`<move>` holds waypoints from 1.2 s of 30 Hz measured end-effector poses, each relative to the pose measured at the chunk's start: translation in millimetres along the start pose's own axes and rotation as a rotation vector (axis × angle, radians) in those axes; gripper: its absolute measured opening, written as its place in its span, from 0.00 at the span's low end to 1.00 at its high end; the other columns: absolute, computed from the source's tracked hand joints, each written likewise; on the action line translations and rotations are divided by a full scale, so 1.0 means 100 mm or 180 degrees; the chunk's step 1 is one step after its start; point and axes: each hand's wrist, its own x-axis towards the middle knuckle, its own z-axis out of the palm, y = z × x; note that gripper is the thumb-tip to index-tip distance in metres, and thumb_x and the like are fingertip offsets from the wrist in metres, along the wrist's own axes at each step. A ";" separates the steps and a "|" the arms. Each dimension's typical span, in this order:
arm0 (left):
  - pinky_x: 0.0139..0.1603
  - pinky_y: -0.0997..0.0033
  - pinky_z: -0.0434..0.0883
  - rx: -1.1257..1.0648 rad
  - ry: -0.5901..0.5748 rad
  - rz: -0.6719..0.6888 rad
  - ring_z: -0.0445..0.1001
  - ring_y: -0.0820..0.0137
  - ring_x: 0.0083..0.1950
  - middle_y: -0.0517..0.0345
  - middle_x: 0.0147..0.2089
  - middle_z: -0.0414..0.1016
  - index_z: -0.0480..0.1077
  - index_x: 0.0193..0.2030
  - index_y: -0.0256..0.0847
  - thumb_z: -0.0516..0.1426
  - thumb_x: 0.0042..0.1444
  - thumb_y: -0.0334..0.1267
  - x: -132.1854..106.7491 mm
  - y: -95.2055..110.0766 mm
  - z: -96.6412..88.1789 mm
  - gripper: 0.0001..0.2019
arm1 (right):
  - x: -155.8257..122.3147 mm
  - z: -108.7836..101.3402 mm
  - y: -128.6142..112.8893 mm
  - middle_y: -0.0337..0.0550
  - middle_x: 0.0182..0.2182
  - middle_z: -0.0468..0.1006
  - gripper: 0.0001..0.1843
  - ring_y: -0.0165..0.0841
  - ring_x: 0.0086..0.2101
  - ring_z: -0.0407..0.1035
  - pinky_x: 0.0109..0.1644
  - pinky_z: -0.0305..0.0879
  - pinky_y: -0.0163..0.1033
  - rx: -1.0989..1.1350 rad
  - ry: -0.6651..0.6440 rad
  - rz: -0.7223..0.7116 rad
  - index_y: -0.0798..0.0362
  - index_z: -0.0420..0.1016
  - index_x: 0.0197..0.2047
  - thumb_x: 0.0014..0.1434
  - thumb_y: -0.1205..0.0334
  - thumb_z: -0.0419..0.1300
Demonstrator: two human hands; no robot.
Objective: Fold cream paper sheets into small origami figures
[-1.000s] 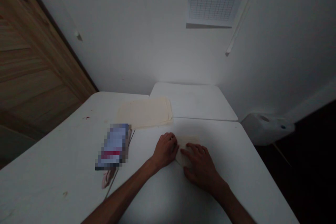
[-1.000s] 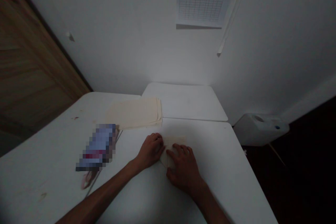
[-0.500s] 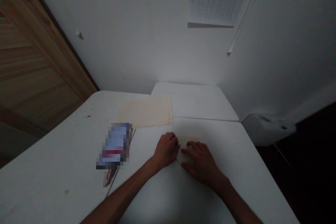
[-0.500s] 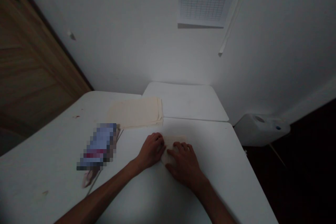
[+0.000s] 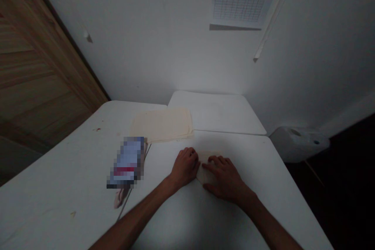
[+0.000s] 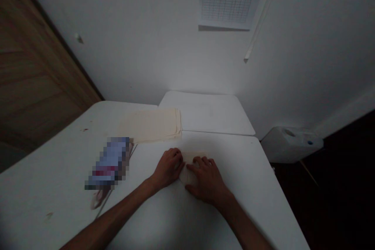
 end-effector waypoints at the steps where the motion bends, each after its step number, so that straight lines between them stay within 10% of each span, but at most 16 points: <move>1: 0.46 0.59 0.64 0.0005 0.0004 0.0008 0.65 0.61 0.45 0.52 0.42 0.67 0.67 0.36 0.41 0.55 0.56 0.34 0.00 0.00 0.00 0.01 | 0.01 -0.01 0.00 0.46 0.55 0.67 0.34 0.45 0.52 0.59 0.56 0.52 0.50 -0.0001 -0.0009 -0.0004 0.43 0.66 0.59 0.49 0.47 0.64; 26: 0.52 0.56 0.64 0.0160 0.0355 0.0317 0.63 0.60 0.50 0.49 0.48 0.65 0.69 0.39 0.39 0.51 0.60 0.30 -0.21 0.02 -0.01 0.06 | 0.11 -0.07 0.04 0.48 0.54 0.65 0.41 0.47 0.52 0.58 0.55 0.53 0.49 -0.0082 -0.0257 -0.0035 0.43 0.63 0.61 0.45 0.41 0.65; 36: 0.52 0.55 0.63 0.0077 -0.0240 0.0718 0.63 0.60 0.49 0.51 0.48 0.66 0.69 0.49 0.43 0.55 0.53 0.27 -0.56 0.20 -0.14 0.17 | 0.10 -0.02 0.08 0.48 0.55 0.64 0.41 0.48 0.53 0.56 0.56 0.51 0.50 -0.0013 -0.0242 -0.0022 0.43 0.62 0.62 0.46 0.40 0.64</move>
